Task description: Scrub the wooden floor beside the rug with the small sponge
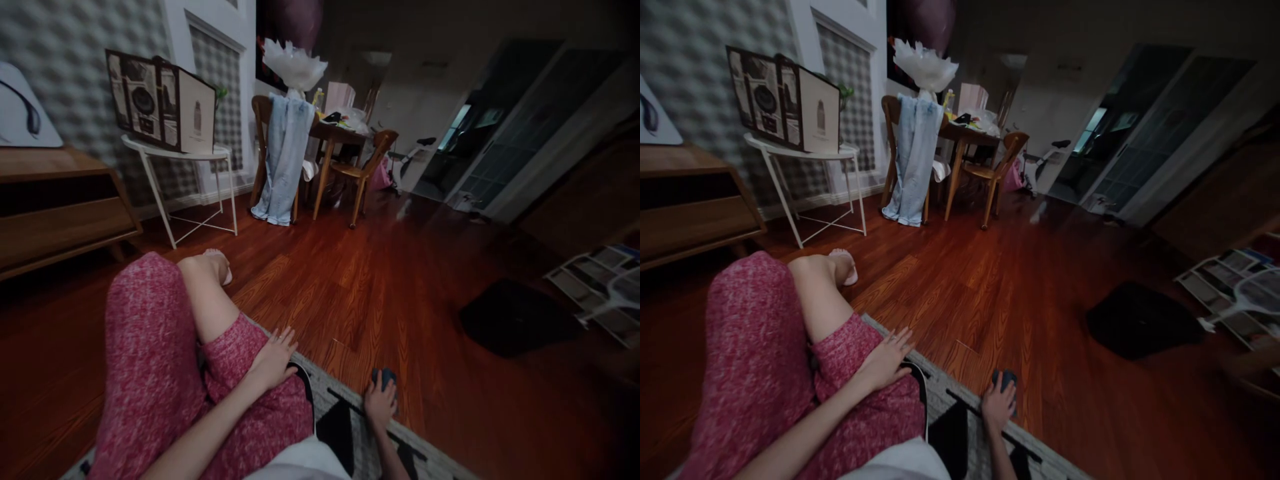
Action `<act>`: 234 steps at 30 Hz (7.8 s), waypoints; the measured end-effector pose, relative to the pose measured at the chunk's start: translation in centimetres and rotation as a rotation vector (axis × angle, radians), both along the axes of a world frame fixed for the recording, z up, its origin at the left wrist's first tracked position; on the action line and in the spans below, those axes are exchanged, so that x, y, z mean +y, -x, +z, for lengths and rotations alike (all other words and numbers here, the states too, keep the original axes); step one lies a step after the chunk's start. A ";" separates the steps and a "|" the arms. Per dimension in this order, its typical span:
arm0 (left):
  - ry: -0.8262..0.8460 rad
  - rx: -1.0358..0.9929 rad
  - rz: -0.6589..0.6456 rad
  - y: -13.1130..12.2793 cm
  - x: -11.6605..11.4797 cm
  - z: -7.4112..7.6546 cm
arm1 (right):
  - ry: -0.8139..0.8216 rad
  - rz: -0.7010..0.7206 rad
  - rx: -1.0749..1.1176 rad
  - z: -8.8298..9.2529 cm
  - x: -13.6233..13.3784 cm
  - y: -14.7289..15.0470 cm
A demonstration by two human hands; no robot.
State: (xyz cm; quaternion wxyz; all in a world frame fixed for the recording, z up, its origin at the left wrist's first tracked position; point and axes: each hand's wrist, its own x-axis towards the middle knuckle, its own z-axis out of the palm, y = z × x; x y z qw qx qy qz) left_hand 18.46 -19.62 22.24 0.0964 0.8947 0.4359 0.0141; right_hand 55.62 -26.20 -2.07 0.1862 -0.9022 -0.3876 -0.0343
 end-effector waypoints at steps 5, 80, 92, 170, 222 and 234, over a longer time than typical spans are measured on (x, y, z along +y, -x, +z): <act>-0.005 0.003 0.001 0.2 -0.2 0.4 | 0.079 0.259 0.015 0.8 4.6 7.8; 0.051 0.021 -0.019 -0.2 0.1 0.9 | 0.164 0.643 -0.006 3.5 13.0 8.2; 0.077 -0.077 -0.037 -0.3 0.0 0.4 | -0.003 -0.054 0.042 1.0 1.7 -2.7; 0.131 -0.036 -0.072 0.0 -0.2 1.7 | -0.167 0.361 0.091 -0.8 11.9 16.8; 0.118 -0.091 -0.063 0.0 -0.1 0.4 | 0.007 0.359 0.047 1.8 0.4 -7.1; 0.131 -0.080 -0.074 0.1 -0.1 0.6 | -0.247 -0.092 0.059 0.1 5.9 1.5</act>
